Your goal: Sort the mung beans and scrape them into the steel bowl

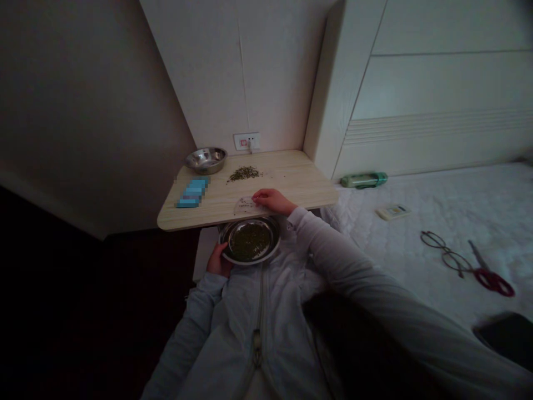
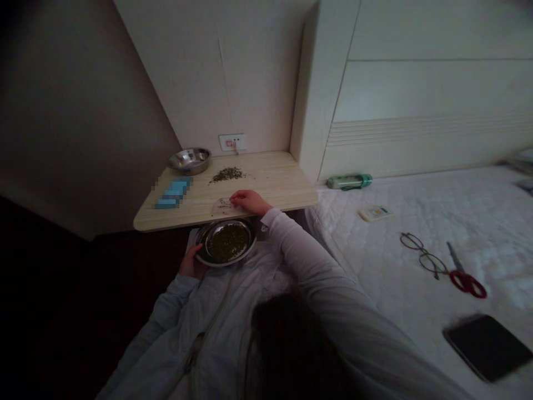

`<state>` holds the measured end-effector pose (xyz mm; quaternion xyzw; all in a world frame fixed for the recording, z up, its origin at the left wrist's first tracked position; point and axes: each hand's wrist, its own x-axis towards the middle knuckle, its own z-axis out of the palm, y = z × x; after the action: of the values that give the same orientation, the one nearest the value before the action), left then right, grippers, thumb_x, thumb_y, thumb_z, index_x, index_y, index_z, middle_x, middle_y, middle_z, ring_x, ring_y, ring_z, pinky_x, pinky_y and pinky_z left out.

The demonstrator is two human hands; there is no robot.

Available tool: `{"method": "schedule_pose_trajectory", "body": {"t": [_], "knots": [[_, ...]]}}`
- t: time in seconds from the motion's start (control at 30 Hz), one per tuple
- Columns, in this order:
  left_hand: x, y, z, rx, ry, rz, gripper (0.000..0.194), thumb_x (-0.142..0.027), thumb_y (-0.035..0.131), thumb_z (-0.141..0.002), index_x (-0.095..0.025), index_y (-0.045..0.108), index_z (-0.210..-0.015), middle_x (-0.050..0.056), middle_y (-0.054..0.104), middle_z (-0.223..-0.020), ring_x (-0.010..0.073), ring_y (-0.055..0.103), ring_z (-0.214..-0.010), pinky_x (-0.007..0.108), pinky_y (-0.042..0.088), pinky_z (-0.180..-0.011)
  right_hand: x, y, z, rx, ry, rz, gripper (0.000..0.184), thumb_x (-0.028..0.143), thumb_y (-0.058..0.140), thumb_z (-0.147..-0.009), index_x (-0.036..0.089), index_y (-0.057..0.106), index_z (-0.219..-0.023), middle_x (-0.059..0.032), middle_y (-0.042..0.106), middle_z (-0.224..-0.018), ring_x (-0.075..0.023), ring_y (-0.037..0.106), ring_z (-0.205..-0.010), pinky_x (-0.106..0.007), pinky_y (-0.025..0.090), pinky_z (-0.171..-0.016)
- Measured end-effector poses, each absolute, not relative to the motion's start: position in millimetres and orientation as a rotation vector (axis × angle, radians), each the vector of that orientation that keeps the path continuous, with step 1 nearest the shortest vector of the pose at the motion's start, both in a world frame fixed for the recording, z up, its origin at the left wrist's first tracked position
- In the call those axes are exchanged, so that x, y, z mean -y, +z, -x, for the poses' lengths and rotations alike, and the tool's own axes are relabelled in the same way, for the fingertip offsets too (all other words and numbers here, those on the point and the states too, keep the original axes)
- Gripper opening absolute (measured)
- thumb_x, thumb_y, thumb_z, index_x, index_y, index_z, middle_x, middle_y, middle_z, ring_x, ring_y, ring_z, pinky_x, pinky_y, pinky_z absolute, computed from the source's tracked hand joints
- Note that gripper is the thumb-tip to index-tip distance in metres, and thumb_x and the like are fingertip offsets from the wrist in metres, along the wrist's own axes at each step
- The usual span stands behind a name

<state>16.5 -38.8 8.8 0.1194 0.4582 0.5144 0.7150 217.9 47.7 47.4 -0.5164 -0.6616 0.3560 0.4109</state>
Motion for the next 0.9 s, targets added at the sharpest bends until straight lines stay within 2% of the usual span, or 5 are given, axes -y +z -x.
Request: {"method": "schedule_pose_trajectory", "body": {"t": [0.2, 0.9], "knots": [[35.7, -0.4, -14.1, -0.936, 1.143, -0.289, 0.019, -0.011, 0.048, -0.069, -0.018, 0.063, -0.077, 0.003, 0.068, -0.069, 0.0194, 0.061, -0.087, 0.030, 0.049, -0.076, -49.6, 46.0, -217.5, 1.628, 0.850, 1.334, 0.021, 0.025, 0.054, -0.070, 0.012, 0.062, -0.084, -0.0001, 0.061, -0.066, -0.0075, 0.050, -0.060, -0.021, 0.038, -0.063], [35.5, -3.2, -13.6, -0.977, 1.150, -0.290, 0.014, -0.011, 0.049, -0.068, -0.018, 0.062, -0.070, 0.000, 0.068, -0.067, 0.0171, 0.063, -0.080, 0.028, 0.049, -0.075, -55.5, 37.1, -219.8, 1.711, 0.949, 1.236, 0.021, 0.026, 0.059, -0.066, 0.014, 0.066, -0.082, -0.0015, 0.065, -0.071, -0.0094, 0.056, -0.068, -0.023, 0.041, -0.071]]}}
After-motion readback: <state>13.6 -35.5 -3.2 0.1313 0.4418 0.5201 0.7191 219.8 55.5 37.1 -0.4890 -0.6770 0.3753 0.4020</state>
